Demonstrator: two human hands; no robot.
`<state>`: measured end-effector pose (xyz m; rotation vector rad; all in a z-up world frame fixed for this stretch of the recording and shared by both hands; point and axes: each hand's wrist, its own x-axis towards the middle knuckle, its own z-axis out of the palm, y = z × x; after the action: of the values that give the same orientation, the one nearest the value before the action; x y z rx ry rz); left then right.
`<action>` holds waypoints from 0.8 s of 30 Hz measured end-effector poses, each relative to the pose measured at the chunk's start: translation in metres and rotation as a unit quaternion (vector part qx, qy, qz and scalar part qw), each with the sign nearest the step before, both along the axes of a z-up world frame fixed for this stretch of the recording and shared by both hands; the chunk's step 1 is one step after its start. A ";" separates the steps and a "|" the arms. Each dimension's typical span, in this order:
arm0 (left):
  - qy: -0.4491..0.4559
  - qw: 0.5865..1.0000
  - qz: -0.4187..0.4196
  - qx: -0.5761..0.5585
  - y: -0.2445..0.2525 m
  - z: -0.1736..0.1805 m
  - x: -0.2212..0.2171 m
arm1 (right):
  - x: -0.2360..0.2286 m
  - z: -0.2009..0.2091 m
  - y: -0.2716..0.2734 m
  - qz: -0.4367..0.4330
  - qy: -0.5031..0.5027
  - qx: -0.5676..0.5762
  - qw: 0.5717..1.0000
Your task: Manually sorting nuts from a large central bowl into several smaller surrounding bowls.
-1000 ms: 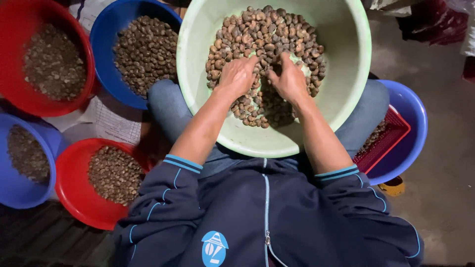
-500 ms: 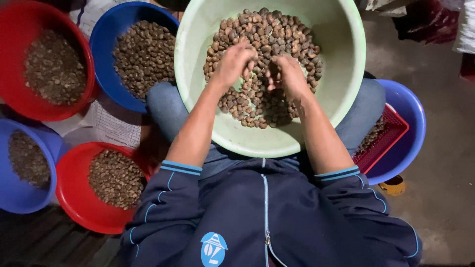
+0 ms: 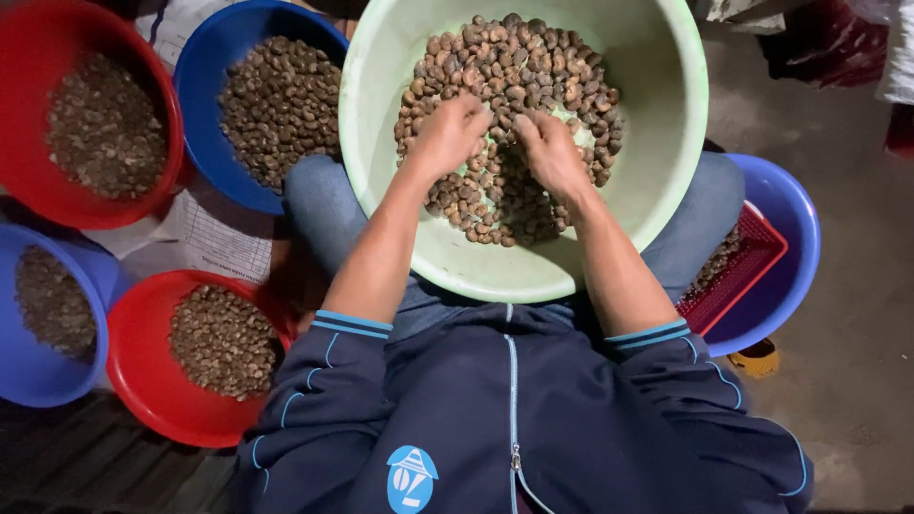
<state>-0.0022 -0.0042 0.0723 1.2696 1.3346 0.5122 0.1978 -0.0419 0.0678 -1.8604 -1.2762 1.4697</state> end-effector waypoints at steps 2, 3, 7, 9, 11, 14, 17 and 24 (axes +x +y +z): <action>0.202 0.949 -0.156 0.186 -0.006 -0.031 -0.005 | 0.010 -0.048 0.004 0.085 -0.073 0.088 0.990; 0.202 0.949 -0.156 0.186 -0.006 -0.041 -0.004 | 0.009 -0.042 0.001 0.085 -0.073 0.088 0.990; 0.326 0.893 -0.240 0.195 -0.006 -0.074 0.002 | 0.007 -0.031 -0.007 0.151 -0.131 0.119 0.972; 0.360 0.878 -0.259 0.179 -0.006 -0.079 0.006 | 0.005 -0.034 -0.009 0.173 -0.157 0.110 0.966; 0.362 0.882 -0.255 0.162 -0.007 -0.076 0.008 | 0.002 -0.039 -0.012 0.230 -0.211 0.115 0.943; 0.357 0.881 -0.261 0.165 -0.005 -0.083 0.008 | 0.000 -0.053 -0.008 0.287 -0.256 0.099 0.918; 0.377 0.870 -0.273 0.164 -0.003 -0.102 0.009 | -0.003 -0.050 -0.006 0.306 -0.273 0.069 0.909; 0.353 0.887 -0.246 0.169 -0.004 -0.074 0.003 | -0.006 -0.046 -0.014 0.304 -0.283 0.069 0.907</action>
<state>0.0007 -0.0082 -0.0017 2.1416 1.4514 -0.1157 0.1917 -0.0562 0.0221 -1.9578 -2.3411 1.0587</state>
